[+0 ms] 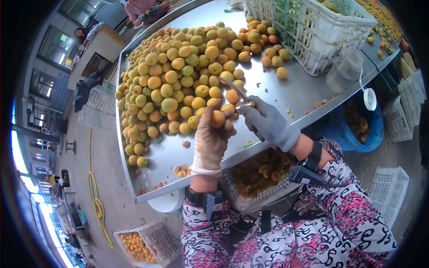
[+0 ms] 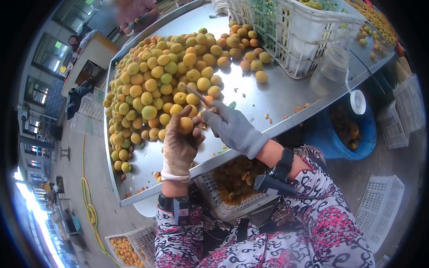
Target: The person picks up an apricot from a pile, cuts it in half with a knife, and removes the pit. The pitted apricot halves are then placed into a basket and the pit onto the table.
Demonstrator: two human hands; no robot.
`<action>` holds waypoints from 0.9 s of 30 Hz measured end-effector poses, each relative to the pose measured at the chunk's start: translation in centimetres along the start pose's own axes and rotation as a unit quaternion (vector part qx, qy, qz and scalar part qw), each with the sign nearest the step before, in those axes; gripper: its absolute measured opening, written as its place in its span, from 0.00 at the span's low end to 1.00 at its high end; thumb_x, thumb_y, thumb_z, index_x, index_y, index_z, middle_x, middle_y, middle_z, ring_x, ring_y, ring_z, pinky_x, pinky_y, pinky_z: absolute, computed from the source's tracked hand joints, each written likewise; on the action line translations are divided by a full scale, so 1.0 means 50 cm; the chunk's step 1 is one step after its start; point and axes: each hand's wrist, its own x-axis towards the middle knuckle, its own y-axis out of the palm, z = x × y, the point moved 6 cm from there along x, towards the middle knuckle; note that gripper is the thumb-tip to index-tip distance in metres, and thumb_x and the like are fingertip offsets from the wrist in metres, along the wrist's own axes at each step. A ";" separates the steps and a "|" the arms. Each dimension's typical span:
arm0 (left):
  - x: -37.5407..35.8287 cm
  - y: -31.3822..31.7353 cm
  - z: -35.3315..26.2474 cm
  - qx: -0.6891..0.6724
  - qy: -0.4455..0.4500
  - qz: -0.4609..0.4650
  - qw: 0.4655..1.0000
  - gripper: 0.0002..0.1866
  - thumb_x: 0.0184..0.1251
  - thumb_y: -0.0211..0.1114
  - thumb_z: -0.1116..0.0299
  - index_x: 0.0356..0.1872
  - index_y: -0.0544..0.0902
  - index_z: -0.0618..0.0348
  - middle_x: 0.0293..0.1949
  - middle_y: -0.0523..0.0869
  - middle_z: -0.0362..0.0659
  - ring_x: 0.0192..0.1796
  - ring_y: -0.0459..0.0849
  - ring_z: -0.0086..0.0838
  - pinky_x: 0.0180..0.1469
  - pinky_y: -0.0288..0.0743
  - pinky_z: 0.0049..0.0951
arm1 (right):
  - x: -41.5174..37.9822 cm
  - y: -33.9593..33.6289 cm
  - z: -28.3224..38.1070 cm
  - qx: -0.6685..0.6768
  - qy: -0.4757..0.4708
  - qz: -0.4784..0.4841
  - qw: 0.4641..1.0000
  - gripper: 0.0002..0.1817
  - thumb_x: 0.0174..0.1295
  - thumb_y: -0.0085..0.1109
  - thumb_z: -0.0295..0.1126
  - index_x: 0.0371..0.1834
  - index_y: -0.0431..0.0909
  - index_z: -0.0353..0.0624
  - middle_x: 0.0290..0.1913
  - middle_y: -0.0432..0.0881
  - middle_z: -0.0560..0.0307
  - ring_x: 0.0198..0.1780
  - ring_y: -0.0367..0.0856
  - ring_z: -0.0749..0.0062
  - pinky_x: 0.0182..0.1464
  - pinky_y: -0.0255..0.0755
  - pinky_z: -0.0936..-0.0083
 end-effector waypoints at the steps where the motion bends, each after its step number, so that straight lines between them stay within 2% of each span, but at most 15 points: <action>1: 0.000 -0.003 -0.005 -0.017 0.009 -0.028 0.999 0.25 0.65 0.61 0.54 0.58 0.72 0.59 0.43 0.78 0.47 0.31 0.74 0.27 0.35 0.68 0.27 | 0.001 0.003 -0.003 -0.001 -0.001 0.001 1.000 0.18 0.69 0.50 0.46 0.44 0.76 0.40 0.23 0.75 0.60 0.26 0.74 0.80 0.31 0.70 0.79; 2: 0.004 -0.002 -0.008 -0.072 -0.003 0.033 0.997 0.26 0.66 0.60 0.57 0.61 0.69 0.60 0.46 0.79 0.49 0.38 0.77 0.32 0.40 0.72 0.30 | 0.000 0.006 -0.002 -0.043 -0.022 -0.006 0.999 0.18 0.69 0.50 0.46 0.45 0.76 0.40 0.25 0.78 0.56 0.28 0.77 0.73 0.33 0.71 0.75; 3: 0.001 -0.002 -0.010 -0.072 -0.002 0.033 0.997 0.26 0.66 0.60 0.57 0.61 0.69 0.60 0.46 0.79 0.49 0.38 0.77 0.32 0.40 0.72 0.30 | -0.001 0.009 -0.001 -0.084 -0.043 -0.013 0.995 0.18 0.69 0.49 0.45 0.46 0.75 0.40 0.27 0.80 0.52 0.29 0.80 0.66 0.35 0.73 0.72; 5: -0.008 0.005 -0.027 -0.046 0.039 0.037 0.997 0.26 0.68 0.58 0.59 0.63 0.67 0.62 0.48 0.79 0.51 0.45 0.79 0.37 0.47 0.75 0.35 | 0.001 0.016 -0.011 -0.103 -0.061 -0.003 0.993 0.18 0.69 0.49 0.45 0.47 0.75 0.40 0.30 0.81 0.49 0.33 0.81 0.59 0.36 0.73 0.68; 6: -0.007 0.000 -0.033 -0.024 0.041 0.071 0.996 0.28 0.66 0.61 0.62 0.64 0.67 0.62 0.50 0.80 0.47 0.48 0.82 0.38 0.56 0.76 0.37 | 0.000 0.021 -0.009 -0.121 -0.078 0.007 0.990 0.19 0.69 0.49 0.45 0.48 0.74 0.40 0.32 0.82 0.46 0.36 0.82 0.52 0.38 0.74 0.65; 10: -0.018 0.003 -0.044 0.026 0.062 0.103 0.992 0.27 0.67 0.61 0.61 0.63 0.67 0.64 0.48 0.80 0.47 0.49 0.82 0.35 0.55 0.76 0.33 | -0.015 0.038 0.004 -0.139 -0.088 0.022 0.986 0.19 0.69 0.49 0.46 0.50 0.74 0.41 0.34 0.83 0.44 0.39 0.82 0.48 0.39 0.74 0.62; 12: -0.029 0.012 -0.051 0.053 0.117 0.044 0.991 0.27 0.68 0.61 0.59 0.60 0.68 0.67 0.46 0.81 0.48 0.49 0.82 0.32 0.55 0.77 0.31 | -0.021 0.048 0.004 -0.159 -0.078 0.045 0.983 0.19 0.69 0.49 0.45 0.50 0.73 0.41 0.32 0.82 0.43 0.38 0.82 0.47 0.39 0.74 0.61; 19: -0.013 0.004 -0.046 0.066 0.136 0.052 0.987 0.25 0.70 0.59 0.58 0.58 0.69 0.68 0.45 0.80 0.47 0.48 0.82 0.31 0.55 0.77 0.31 | -0.026 0.064 -0.012 -0.134 -0.055 0.052 0.988 0.19 0.69 0.49 0.46 0.48 0.73 0.40 0.31 0.81 0.41 0.37 0.81 0.44 0.37 0.73 0.58; 21: -0.002 -0.003 -0.039 0.053 0.128 0.064 0.988 0.25 0.71 0.58 0.58 0.59 0.70 0.67 0.46 0.80 0.46 0.49 0.81 0.30 0.56 0.76 0.30 | -0.028 0.063 -0.008 -0.146 -0.054 0.037 0.987 0.19 0.69 0.47 0.46 0.47 0.72 0.40 0.31 0.81 0.40 0.37 0.81 0.43 0.37 0.73 0.58; 22: 0.001 -0.004 -0.039 0.066 0.129 0.033 0.989 0.25 0.71 0.59 0.57 0.59 0.70 0.67 0.45 0.80 0.43 0.47 0.81 0.27 0.54 0.76 0.29 | -0.021 0.063 -0.018 -0.171 -0.060 0.023 0.983 0.19 0.69 0.46 0.46 0.46 0.73 0.40 0.30 0.81 0.40 0.37 0.81 0.43 0.37 0.73 0.59; 23: -0.007 0.002 -0.049 0.111 0.167 0.049 0.978 0.23 0.71 0.58 0.58 0.58 0.72 0.64 0.43 0.80 0.39 0.45 0.80 0.24 0.51 0.76 0.26 | -0.016 0.071 -0.035 -0.188 -0.066 0.016 0.980 0.19 0.70 0.46 0.46 0.46 0.73 0.39 0.30 0.81 0.40 0.37 0.81 0.42 0.36 0.73 0.59; 24: -0.037 0.010 -0.075 0.303 0.280 0.012 0.911 0.21 0.71 0.58 0.59 0.57 0.73 0.63 0.43 0.80 0.38 0.43 0.79 0.22 0.49 0.75 0.24 | -0.021 0.075 -0.012 -0.181 -0.075 0.023 0.980 0.19 0.70 0.45 0.46 0.45 0.73 0.39 0.30 0.81 0.40 0.36 0.81 0.43 0.35 0.73 0.60; 25: -0.062 0.040 -0.088 0.470 0.372 -0.011 0.800 0.20 0.71 0.59 0.60 0.56 0.74 0.63 0.42 0.79 0.36 0.42 0.78 0.21 0.48 0.74 0.23 | -0.029 0.078 0.000 -0.115 -0.026 0.030 0.993 0.19 0.70 0.47 0.46 0.44 0.73 0.38 0.28 0.80 0.40 0.35 0.81 0.43 0.34 0.73 0.60; 26: -0.036 0.017 -0.066 0.134 0.186 -0.034 0.973 0.17 0.70 0.60 0.63 0.54 0.75 0.61 0.42 0.79 0.35 0.40 0.77 0.18 0.46 0.72 0.19 | -0.028 0.078 0.000 -0.133 -0.031 0.030 0.990 0.20 0.70 0.47 0.46 0.45 0.72 0.37 0.28 0.80 0.40 0.35 0.81 0.42 0.34 0.73 0.60; 27: -0.041 0.022 -0.068 0.136 0.178 -0.029 0.974 0.16 0.69 0.60 0.66 0.54 0.76 0.61 0.42 0.79 0.35 0.40 0.77 0.17 0.44 0.70 0.15 | -0.029 0.076 -0.002 -0.153 -0.032 0.025 0.987 0.20 0.69 0.48 0.46 0.45 0.72 0.36 0.27 0.80 0.39 0.34 0.81 0.42 0.34 0.72 0.59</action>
